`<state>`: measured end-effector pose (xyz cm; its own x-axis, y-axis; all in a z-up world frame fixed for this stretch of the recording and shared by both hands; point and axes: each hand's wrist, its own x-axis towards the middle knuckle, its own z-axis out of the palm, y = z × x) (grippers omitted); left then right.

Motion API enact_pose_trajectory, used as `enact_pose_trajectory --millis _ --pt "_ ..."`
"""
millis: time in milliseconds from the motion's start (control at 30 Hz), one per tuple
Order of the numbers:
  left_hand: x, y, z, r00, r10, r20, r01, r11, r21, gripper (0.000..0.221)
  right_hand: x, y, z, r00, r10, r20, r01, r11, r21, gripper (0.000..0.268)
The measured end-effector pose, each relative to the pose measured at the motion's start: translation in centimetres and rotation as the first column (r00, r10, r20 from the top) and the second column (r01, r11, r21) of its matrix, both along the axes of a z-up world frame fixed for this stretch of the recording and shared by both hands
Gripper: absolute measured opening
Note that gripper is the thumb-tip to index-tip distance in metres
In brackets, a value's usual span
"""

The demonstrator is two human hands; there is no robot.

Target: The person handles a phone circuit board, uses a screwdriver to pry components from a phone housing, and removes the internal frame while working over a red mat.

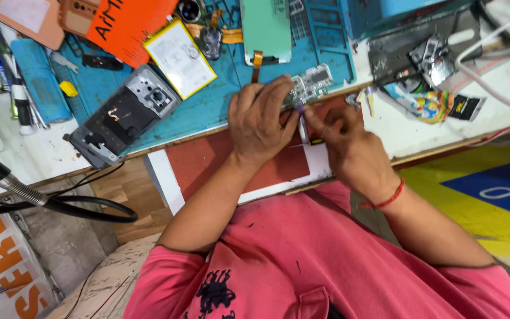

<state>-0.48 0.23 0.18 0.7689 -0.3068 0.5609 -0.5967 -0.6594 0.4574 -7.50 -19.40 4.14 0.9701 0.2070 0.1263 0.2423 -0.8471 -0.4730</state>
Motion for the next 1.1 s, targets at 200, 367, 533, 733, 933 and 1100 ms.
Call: enact_pose_trajectory --millis 200,367,533,733,933,1100 --pt "-0.3 0.1 -0.3 1.0 0.003 -0.017 -0.004 1.0 -0.024 0.046 0.2 -0.5 -0.4 0.998 -0.036 0.043 0.037 0.999 -0.013 0.062" --pt "0.1 0.0 -0.2 0.999 -0.006 -0.036 0.004 0.999 -0.042 0.045 0.0 -1.1 -0.5 0.989 -0.14 -0.048 0.139 0.99 -0.012 0.06" --pt "0.0 0.1 0.0 0.998 0.007 -0.056 -0.009 1.0 -0.025 0.048 -0.3 -0.9 0.0 1.0 0.004 0.01 -0.003 0.999 -0.043 0.06" --pt "0.0 0.2 0.0 0.999 0.013 -0.049 -0.015 0.999 -0.03 0.051 -0.4 -0.6 0.2 0.993 0.112 -0.03 -0.114 0.992 -0.049 0.062" --pt "-0.3 -0.1 -0.3 0.997 0.01 -0.073 -0.014 0.999 -0.05 0.051 0.4 -1.1 -0.6 0.998 -0.059 -0.024 0.06 0.996 0.059 0.062" --pt "-0.2 0.0 -0.2 0.998 0.015 -0.06 -0.017 0.999 -0.032 0.05 0.5 -1.6 -0.6 0.995 -0.083 0.055 0.084 0.996 -0.023 0.051"
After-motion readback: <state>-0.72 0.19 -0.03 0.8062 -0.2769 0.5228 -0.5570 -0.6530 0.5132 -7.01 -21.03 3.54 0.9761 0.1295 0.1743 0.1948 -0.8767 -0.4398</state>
